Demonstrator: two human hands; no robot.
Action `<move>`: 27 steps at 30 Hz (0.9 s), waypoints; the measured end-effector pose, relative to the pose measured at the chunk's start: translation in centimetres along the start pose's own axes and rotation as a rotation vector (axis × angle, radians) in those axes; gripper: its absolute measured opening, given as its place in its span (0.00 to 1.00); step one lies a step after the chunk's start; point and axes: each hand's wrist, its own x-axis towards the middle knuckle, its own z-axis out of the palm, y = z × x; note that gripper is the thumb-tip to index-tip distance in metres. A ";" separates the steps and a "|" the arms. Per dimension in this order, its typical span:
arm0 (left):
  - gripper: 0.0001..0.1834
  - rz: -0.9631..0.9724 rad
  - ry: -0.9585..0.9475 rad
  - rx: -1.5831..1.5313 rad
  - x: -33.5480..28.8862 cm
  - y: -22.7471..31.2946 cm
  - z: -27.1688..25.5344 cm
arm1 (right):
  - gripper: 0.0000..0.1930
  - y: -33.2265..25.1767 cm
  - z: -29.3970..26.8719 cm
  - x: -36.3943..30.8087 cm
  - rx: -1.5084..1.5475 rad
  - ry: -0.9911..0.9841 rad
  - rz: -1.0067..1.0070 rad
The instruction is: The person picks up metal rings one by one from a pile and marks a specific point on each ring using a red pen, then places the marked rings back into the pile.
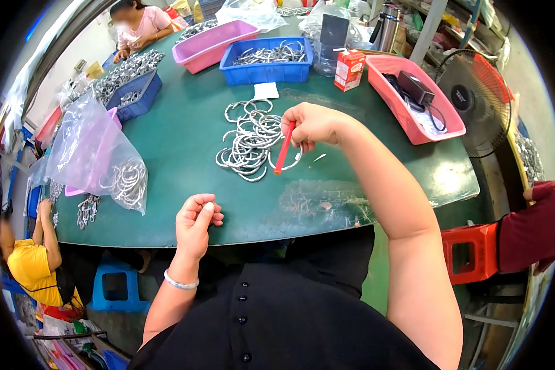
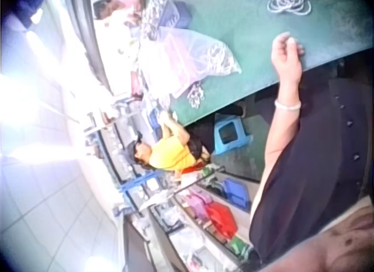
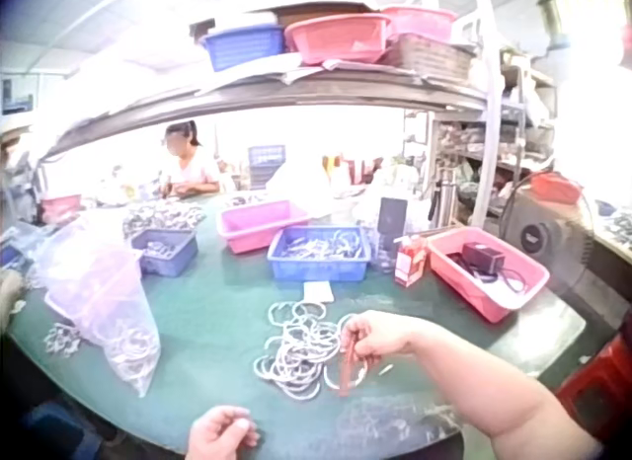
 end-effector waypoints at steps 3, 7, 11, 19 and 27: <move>0.08 -0.010 0.001 0.019 0.0 0.1 0.1 | 0.11 -0.3 0.6 -0.5 0.056 -0.051 -0.060; 0.11 -0.036 -0.035 0.007 -0.4 0.4 -0.1 | 0.12 -1.3 4.5 -1.0 0.251 -0.007 -0.239; 0.15 -0.111 -0.095 -0.171 -1.3 1.3 1.1 | 0.13 -1.0 8.6 -1.6 0.437 0.015 -0.326; 0.12 -0.141 -0.101 -0.293 -2.1 2.5 0.7 | 0.08 -0.2 12.3 -2.8 0.609 0.006 -0.338; 0.12 -0.117 -0.049 -0.253 -2.5 2.9 0.6 | 0.08 -0.1 13.0 -3.6 0.667 -0.013 -0.358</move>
